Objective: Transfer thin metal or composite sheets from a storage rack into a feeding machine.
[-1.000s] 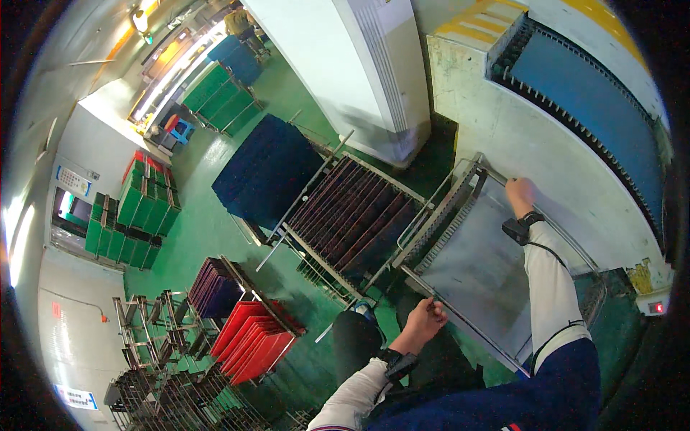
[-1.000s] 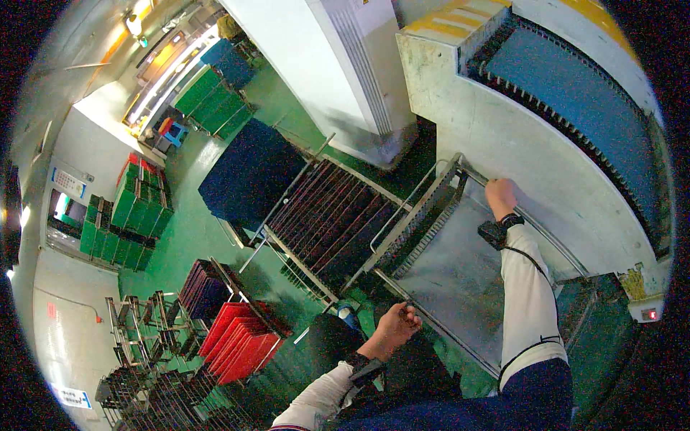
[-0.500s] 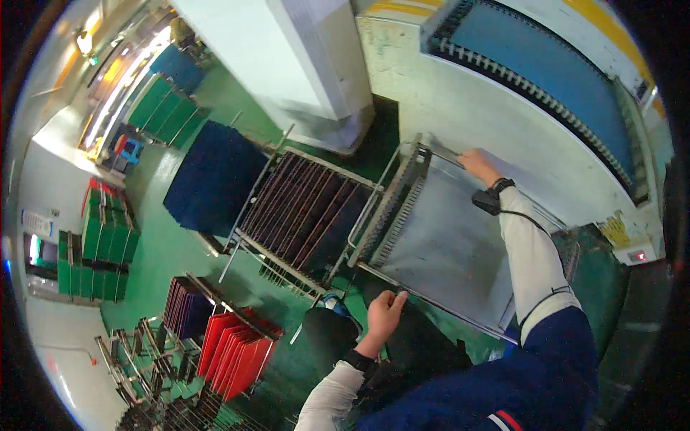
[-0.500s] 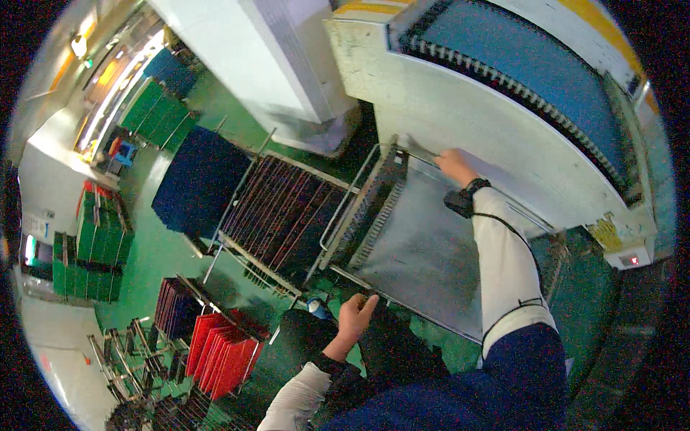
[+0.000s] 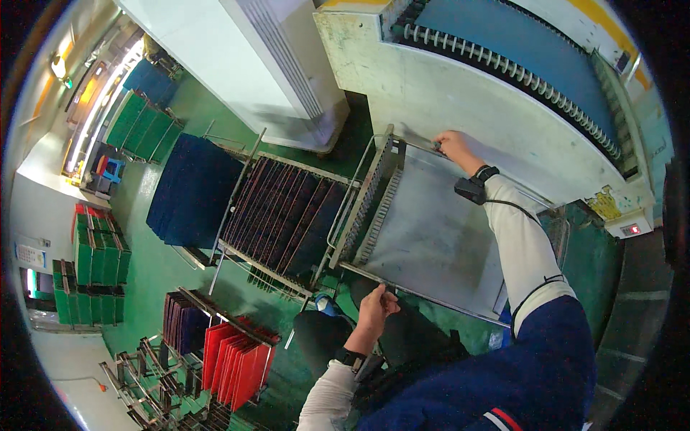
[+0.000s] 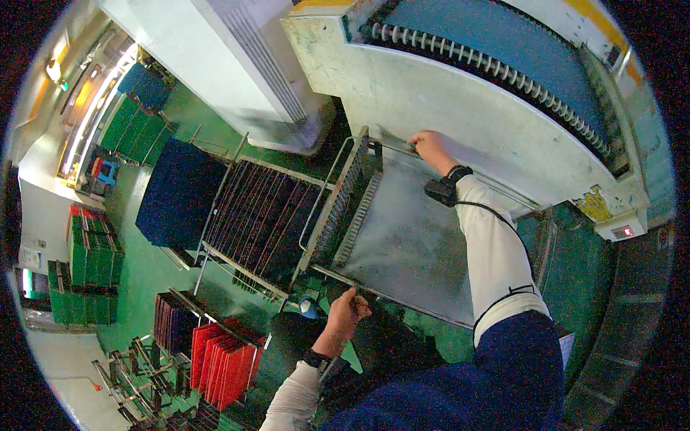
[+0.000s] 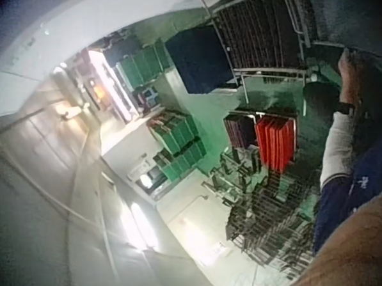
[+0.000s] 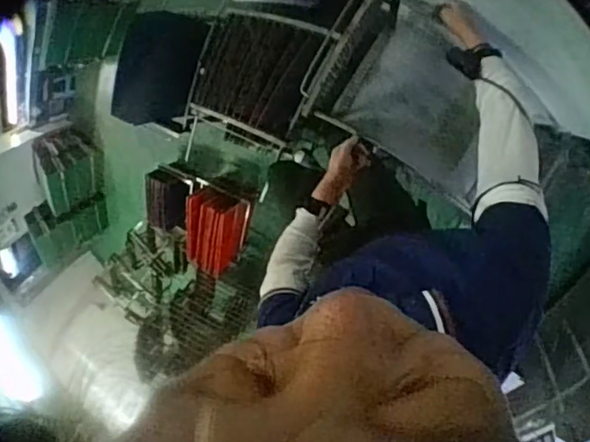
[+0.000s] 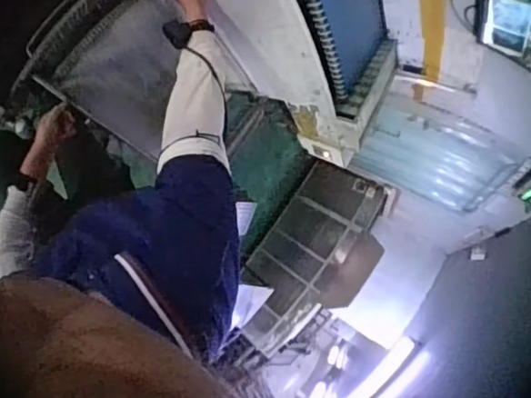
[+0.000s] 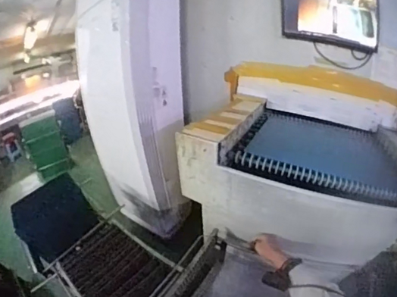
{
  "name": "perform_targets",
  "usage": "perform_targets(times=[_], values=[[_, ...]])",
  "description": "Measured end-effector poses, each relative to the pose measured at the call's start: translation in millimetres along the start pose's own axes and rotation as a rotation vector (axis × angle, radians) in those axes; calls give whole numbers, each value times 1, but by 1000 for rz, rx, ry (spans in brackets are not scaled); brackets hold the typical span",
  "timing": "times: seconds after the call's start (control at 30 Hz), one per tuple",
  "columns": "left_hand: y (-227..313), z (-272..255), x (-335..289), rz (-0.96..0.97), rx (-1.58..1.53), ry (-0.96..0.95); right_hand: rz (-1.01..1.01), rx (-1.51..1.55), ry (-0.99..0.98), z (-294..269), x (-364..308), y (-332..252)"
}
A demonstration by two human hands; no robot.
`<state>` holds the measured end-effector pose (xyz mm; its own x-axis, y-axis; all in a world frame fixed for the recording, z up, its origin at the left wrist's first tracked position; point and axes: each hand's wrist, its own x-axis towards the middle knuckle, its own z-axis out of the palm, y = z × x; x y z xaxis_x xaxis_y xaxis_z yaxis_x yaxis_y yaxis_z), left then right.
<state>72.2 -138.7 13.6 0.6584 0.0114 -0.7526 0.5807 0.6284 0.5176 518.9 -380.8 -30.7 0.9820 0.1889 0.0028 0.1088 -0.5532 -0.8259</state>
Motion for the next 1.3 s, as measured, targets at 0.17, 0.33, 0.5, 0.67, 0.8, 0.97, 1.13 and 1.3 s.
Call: perform_targets(times=[0.17,0.33,0.5,0.67,0.8,0.97,1.13,1.3], values=[[8,-9,1,-64,202,21,7,24,-7,7,-5,-5],[15,-11,-1,-63,338,-13,2,-269,-129,15,0,-10],[25,-9,-7,-20,429,47,-281,-444,88,18,-23,-21],[66,-8,-5,209,664,150,-20,-761,146,-14,-33,6],[118,-11,10,739,801,324,0,-679,193,-73,-89,23],[152,-23,65,1189,1160,489,33,-629,516,-218,-225,103],[174,13,85,790,1108,329,383,-453,483,-299,-392,167],[184,39,55,487,1121,326,345,-907,-259,-239,-451,56]])
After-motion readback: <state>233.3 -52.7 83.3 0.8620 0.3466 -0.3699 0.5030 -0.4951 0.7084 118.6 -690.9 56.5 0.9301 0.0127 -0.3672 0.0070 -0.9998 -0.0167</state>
